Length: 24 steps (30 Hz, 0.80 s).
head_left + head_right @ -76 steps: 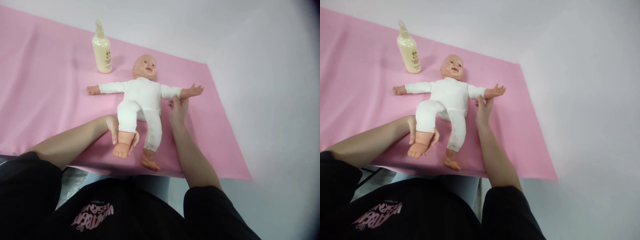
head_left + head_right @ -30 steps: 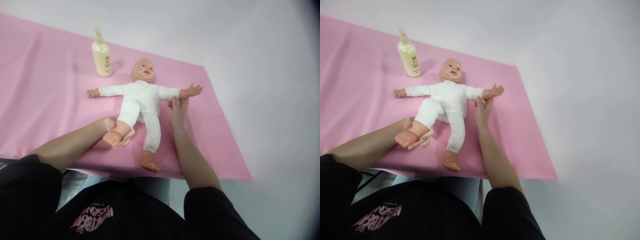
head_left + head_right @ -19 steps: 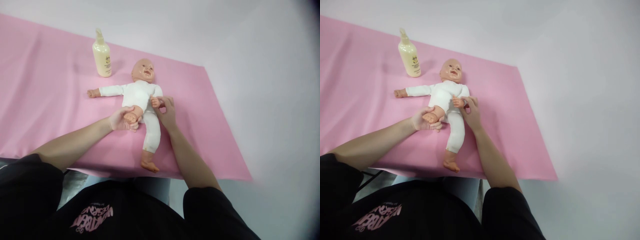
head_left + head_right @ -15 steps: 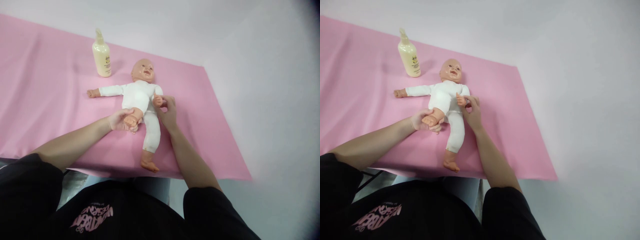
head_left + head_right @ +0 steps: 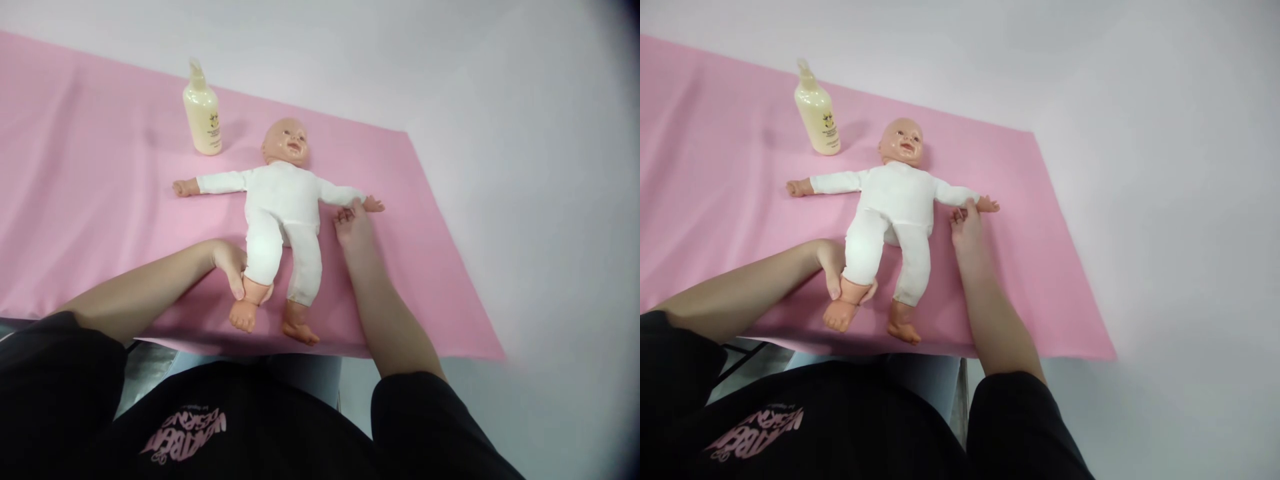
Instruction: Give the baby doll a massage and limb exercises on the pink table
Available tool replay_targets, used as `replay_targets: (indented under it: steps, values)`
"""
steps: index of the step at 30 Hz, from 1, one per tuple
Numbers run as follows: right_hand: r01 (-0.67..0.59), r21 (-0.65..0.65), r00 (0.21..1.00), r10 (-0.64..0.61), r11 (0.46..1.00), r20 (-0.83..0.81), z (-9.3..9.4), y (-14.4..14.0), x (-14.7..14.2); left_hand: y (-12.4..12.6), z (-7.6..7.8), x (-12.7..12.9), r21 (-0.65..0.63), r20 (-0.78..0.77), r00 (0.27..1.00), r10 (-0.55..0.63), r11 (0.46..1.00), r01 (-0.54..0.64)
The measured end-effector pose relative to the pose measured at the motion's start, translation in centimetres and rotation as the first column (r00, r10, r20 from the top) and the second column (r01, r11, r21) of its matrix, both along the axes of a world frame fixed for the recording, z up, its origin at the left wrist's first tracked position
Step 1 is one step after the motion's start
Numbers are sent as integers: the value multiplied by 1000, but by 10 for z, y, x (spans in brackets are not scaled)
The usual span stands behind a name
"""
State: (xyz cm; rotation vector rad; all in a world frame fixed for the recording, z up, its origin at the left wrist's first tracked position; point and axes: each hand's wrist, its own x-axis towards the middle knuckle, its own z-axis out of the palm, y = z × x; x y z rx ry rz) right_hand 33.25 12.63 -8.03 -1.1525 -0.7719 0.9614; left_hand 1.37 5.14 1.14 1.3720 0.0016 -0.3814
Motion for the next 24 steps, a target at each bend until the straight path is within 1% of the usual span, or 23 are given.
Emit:
replay_targets:
  steps: [2,4,6,8,9,10,11,12,13,14,15,16,17,19,21,22,24]
  values:
    - [32,-71,997,-37,997,-63,-3,3,2,-1,0,1,1,-11,1000,7,1000,-7]
    - [33,-45,999,-35,998,-41,1,0,-1,-1,-5,0,-22,-22,1000,23,999,-23]
    - [21,28,999,-22,999,31,11,-8,-8,2,-16,-3,-118,20,999,44,992,-41]
    - [29,101,993,-41,994,113,23,-18,-16,6,-30,-7,-265,120,989,81,963,-47]
    - [33,145,985,-57,989,161,29,-23,-21,8,-36,-9,-325,163,980,118,944,-60]
    - [22,195,973,-66,981,221,34,-28,-25,10,-40,-10,-368,173,963,208,920,-133]
    - [4,240,957,-73,971,280,38,-32,-29,12,-42,-11,-404,166,933,318,885,-230]
    - [-23,278,938,-76,960,340,40,-35,-33,14,-43,-12,-428,144,887,438,836,-343]
    - [-54,305,913,-77,951,400,41,-38,-37,14,-41,-11,-441,114,827,551,773,-455]
    - [-86,323,884,-78,942,461,41,-40,-40,14,-38,-10,-446,85,765,639,711,-544]
    - [-123,335,848,-77,934,525,41,-42,-43,13,-34,-7,-443,60,712,699,658,-609]
    - [-166,343,803,-75,925,591,40,-44,-46,11,-30,-5,-432,40,676,736,623,-652]
    - [-213,345,753,-72,914,654,40,-45,-48,9,-26,-2,-417,24,656,754,604,-679]
    - [-298,336,661,-61,893,748,39,-47,-50,5,-21,3,-384,11,649,760,603,-699]
    - [-340,325,621,-48,883,782,39,-48,-51,2,-20,6,-359,23,660,751,623,-695]
    - [-339,324,625,-46,883,779,40,-49,-50,1,-21,6,-347,35,672,740,639,-686]
    - [-309,332,669,-44,891,742,40,-48,-50,2,-25,5,-328,69,711,700,689,-646]
